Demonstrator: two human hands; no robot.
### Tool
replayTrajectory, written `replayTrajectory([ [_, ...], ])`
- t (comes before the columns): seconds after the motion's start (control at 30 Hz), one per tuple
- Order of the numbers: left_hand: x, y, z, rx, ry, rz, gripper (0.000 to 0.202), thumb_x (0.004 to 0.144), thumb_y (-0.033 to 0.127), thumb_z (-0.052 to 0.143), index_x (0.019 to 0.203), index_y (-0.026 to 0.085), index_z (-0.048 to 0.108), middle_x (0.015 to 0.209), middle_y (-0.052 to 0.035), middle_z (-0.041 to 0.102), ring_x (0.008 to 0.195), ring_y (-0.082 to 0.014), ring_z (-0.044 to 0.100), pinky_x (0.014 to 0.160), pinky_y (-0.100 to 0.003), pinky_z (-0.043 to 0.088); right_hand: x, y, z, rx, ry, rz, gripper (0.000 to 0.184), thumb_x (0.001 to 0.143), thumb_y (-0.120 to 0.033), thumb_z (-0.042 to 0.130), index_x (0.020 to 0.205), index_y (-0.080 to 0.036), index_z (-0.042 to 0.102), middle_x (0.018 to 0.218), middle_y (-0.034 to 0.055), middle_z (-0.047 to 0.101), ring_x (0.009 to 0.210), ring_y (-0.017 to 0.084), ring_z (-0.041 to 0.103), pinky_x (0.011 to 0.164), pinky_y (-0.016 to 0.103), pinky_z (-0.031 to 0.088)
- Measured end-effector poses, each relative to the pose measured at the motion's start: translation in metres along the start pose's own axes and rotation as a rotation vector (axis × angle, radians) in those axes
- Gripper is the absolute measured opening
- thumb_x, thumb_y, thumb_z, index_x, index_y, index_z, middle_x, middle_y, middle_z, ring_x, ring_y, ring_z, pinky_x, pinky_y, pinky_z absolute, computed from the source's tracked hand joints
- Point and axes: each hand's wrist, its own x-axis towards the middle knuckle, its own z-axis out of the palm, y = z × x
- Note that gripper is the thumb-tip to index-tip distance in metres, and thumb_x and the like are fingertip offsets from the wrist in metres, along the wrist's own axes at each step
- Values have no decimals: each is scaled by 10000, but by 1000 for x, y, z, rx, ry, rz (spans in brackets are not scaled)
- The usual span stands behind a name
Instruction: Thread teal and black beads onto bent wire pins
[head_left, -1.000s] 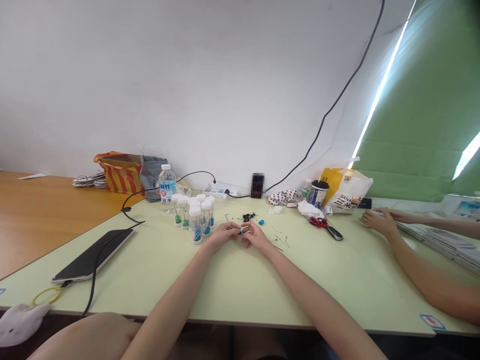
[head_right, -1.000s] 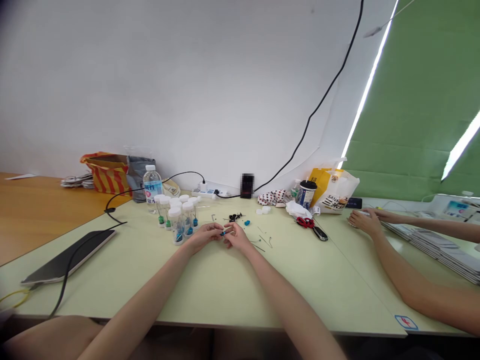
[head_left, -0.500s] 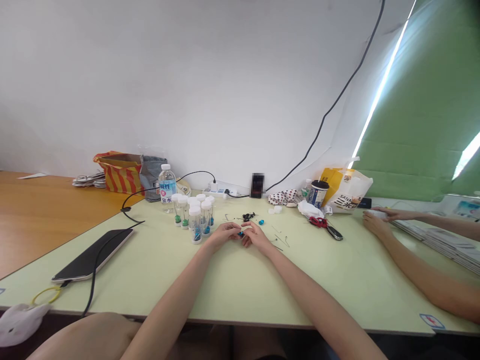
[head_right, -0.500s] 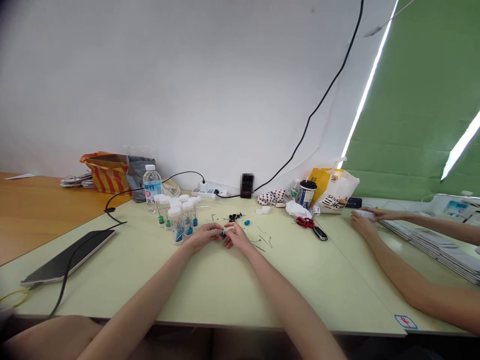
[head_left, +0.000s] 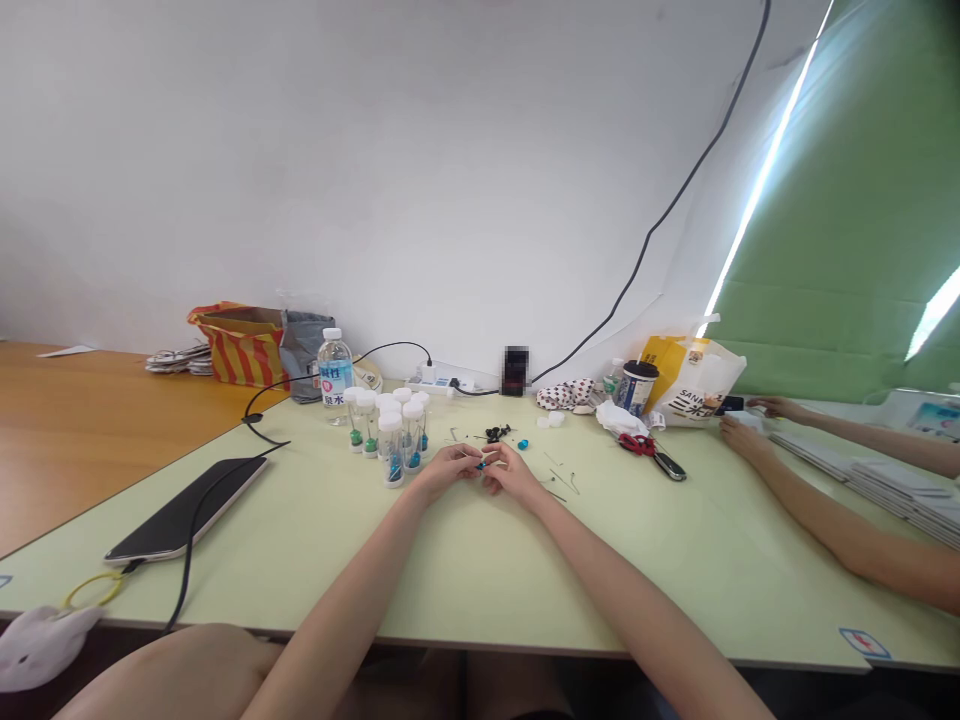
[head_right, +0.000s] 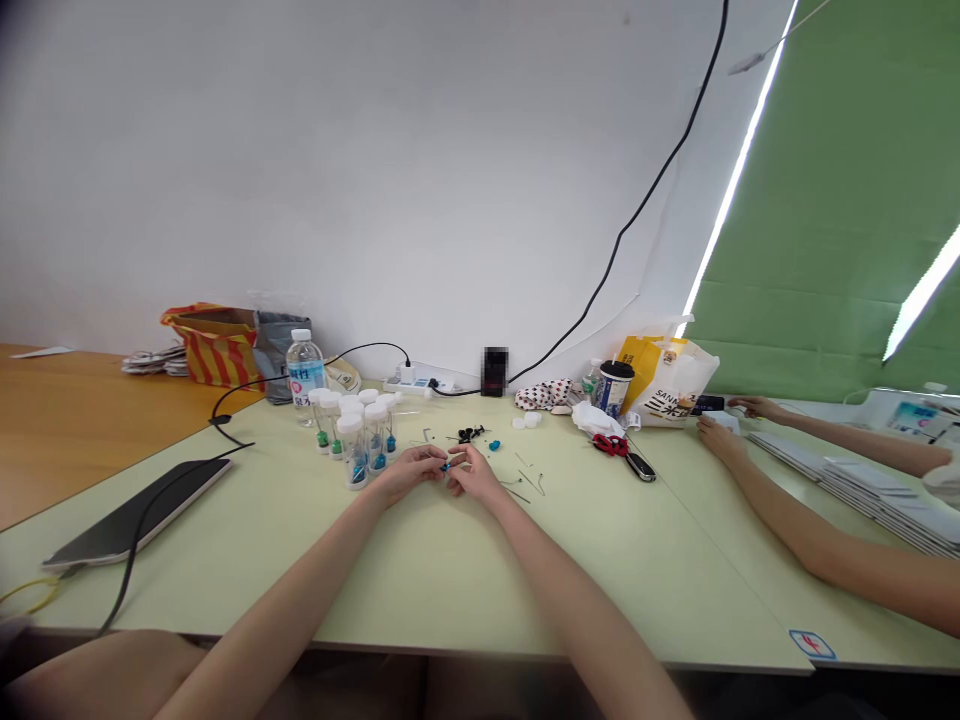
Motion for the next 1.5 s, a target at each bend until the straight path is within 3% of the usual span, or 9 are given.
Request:
replayTrajectory([
  [0.2,0,1,0,13,-10,-8,245,628,322,673,773,136,607,667,-24,608,644,-133,575,715,-294,425,1,2,-1,-11,-35,25,248,723,-219,479,968,-206,444,621,-40,545,481,92,563,435,192,449],
  [0.37,0,1,0,-4,-6,3,241,629,315,675,776,137,607,693,-25,605,639,-124,567,703,-283,425,0,1,0,-13,-9,-5,300,677,-209,544,962,-217,450,781,-15,566,518,85,573,433,195,457],
  [0.53,-1,1,0,7,-7,-5,249,633,331,669,778,137,609,679,-28,602,648,-133,572,711,-289,424,1,1,0,-11,-35,29,248,728,-229,485,971,-207,443,655,-31,550,490,92,567,432,193,451],
  [0.67,-1,2,0,7,5,0,241,633,325,669,777,142,609,679,-22,607,629,-122,562,692,-278,421,0,0,0,-4,-3,-6,303,685,-222,543,971,-217,443,779,-12,562,518,90,573,425,197,456],
  [0.83,-2,3,1,3,-1,-5,246,632,318,671,789,141,607,686,-26,611,640,-126,570,689,-275,420,-2,-3,1,-12,-35,20,250,717,-211,486,965,-206,448,663,-31,549,504,91,567,445,195,457],
  [1.0,-1,1,0,6,11,6,251,632,327,668,786,139,606,695,-24,607,633,-121,563,689,-276,422,-2,-3,1,-5,-1,-6,310,670,-200,550,963,-218,450,793,-15,563,516,86,570,433,198,455],
  [1.13,-1,1,0,4,1,-6,264,634,336,669,797,139,601,685,-22,605,656,-133,575,713,-291,424,-2,-4,1,7,-30,25,247,723,-243,501,963,-213,451,664,-27,562,503,99,572,447,205,457],
  [1.3,-2,3,2,6,18,-6,256,622,328,678,778,137,609,678,-22,603,629,-121,562,684,-275,423,-2,-4,0,2,1,13,276,712,-251,525,975,-215,449,747,-14,572,514,89,578,441,194,457],
  [1.5,-3,5,2,2,2,-14,245,623,322,674,781,144,615,676,-20,606,644,-130,574,706,-288,422,1,0,-1,-11,-38,38,234,754,-246,443,985,-209,440,631,-27,564,508,100,575,452,200,465],
])
